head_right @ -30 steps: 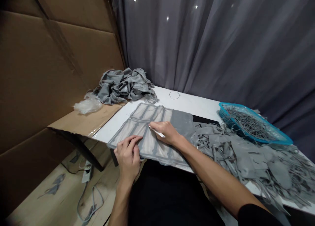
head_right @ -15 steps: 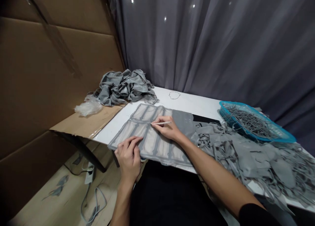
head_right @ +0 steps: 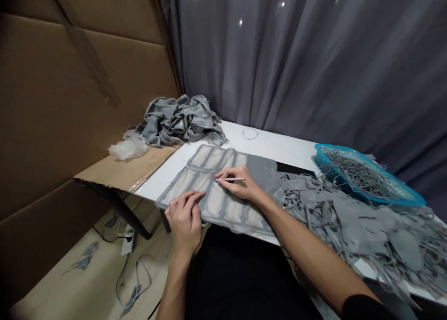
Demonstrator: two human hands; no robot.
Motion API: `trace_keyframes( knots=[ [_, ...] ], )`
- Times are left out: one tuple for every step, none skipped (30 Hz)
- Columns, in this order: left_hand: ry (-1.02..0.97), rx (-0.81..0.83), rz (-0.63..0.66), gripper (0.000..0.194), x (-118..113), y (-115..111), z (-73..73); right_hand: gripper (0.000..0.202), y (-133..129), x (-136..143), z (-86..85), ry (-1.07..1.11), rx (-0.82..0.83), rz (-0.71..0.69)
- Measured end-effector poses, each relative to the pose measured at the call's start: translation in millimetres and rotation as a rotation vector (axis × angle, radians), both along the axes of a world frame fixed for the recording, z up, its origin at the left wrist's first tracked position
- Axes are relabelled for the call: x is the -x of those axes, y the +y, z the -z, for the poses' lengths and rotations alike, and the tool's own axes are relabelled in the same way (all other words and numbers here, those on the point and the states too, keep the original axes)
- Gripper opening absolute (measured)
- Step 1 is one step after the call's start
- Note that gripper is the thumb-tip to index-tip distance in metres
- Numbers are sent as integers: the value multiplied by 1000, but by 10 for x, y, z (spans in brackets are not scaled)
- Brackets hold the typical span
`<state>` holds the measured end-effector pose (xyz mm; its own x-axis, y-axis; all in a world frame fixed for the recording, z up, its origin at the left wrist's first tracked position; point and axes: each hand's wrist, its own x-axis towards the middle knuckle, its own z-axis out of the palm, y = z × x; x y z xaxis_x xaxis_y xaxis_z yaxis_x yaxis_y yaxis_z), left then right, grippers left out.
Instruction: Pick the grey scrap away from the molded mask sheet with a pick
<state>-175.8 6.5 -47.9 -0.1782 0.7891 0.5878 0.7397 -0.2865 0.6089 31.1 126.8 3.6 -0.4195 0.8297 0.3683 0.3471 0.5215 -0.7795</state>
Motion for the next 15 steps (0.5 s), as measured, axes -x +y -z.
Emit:
trace_keyframes(
  knots=[
    [-2,-3,1,39,-1,-2,-3,19,-2,0,0,-1,-3,3],
    [-4,-9,2,39,-1,-4,-4,18,-4,-1,0,-4,-7,6],
    [-5,-14,3,39,0,-5,-4,18,-6,0,0,-7,-11,11],
    [-6,-18,4,39,0,-5,-3,18,-10,1,0,-11,-18,16],
    [-7,-20,4,39,0,-4,-2,18,-16,2,-2,-19,-29,18],
    [-8,-22,4,39,1,-2,0,18,-24,5,-5,-30,-48,17],
    [-8,-22,4,39,1,1,1,18,-34,8,-10,-47,-73,17],
    [-8,-20,2,39,1,4,2,17,-46,11,-15,-72,-106,20],
    [-7,-17,0,39,1,6,2,16,-60,15,-21,-108,-144,24],
    [-6,-13,-1,39,1,8,2,13,-74,19,-26,-153,-186,29],
    [-4,-9,-1,40,1,9,0,11,-88,22,-31,-202,-229,34],
    [-3,-6,-2,40,1,9,-1,9,-101,25,-34,-253,-269,35],
    [-1,-4,-3,40,1,8,-2,10,-112,28,-35,-301,-302,31],
    [0,-2,-3,40,1,6,-4,12,-121,31,-34,-340,-328,24],
    [0,0,-4,40,1,4,-4,14,-128,34,-32,-369,-345,18]
  ],
)
